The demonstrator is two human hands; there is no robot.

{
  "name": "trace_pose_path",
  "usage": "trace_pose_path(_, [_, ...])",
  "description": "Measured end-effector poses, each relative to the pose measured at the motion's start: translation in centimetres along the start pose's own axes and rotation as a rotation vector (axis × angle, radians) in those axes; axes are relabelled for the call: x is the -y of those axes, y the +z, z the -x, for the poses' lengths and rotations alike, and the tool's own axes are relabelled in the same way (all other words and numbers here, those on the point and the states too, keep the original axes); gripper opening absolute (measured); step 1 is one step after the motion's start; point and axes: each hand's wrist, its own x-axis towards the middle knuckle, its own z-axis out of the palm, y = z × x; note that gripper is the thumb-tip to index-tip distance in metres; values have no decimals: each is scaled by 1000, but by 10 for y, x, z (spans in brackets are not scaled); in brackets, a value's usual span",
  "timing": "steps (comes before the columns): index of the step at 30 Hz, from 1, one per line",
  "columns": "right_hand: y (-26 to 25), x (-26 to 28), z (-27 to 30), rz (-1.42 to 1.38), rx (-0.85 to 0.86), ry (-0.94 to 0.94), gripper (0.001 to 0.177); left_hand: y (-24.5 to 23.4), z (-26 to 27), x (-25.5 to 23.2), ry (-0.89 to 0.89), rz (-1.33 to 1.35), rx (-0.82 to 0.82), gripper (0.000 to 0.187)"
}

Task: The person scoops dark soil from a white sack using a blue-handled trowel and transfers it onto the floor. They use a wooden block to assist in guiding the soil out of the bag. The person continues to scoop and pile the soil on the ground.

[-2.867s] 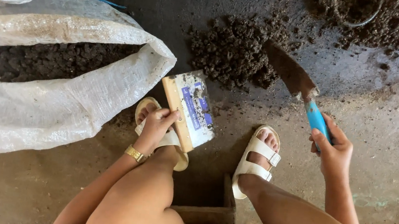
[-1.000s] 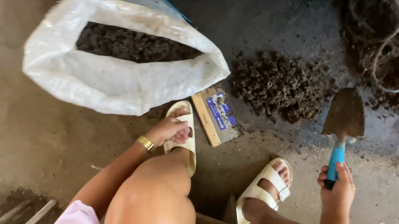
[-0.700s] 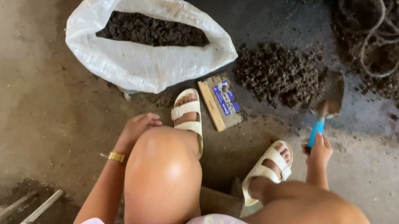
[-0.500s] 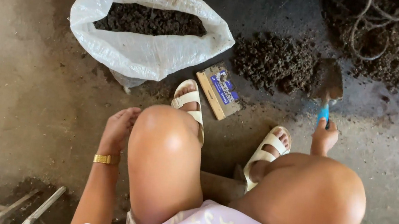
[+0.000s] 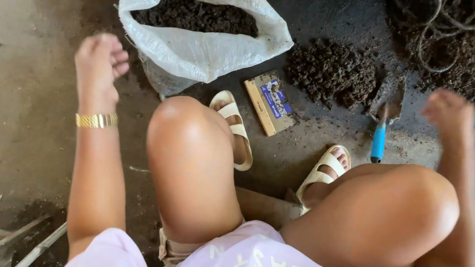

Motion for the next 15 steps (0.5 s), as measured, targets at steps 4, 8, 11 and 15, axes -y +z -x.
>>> trace_pose_path(4, [-22,80,5,489,202,-716,40,-12,-33,-34,140,-93,-21,29])
trace_pose_path(8, [43,173,134,942,422,-689,71,-3,-44,-72,175,-280,8,13])
trace_pose_path(11, [122,162,165,1107,299,-1020,71,17,-76,-52,325,-311,-40,24])
trace_pose_path(15, [245,104,133,1269,142,-1179,68,31,-97,6,395,-485,-63,34])
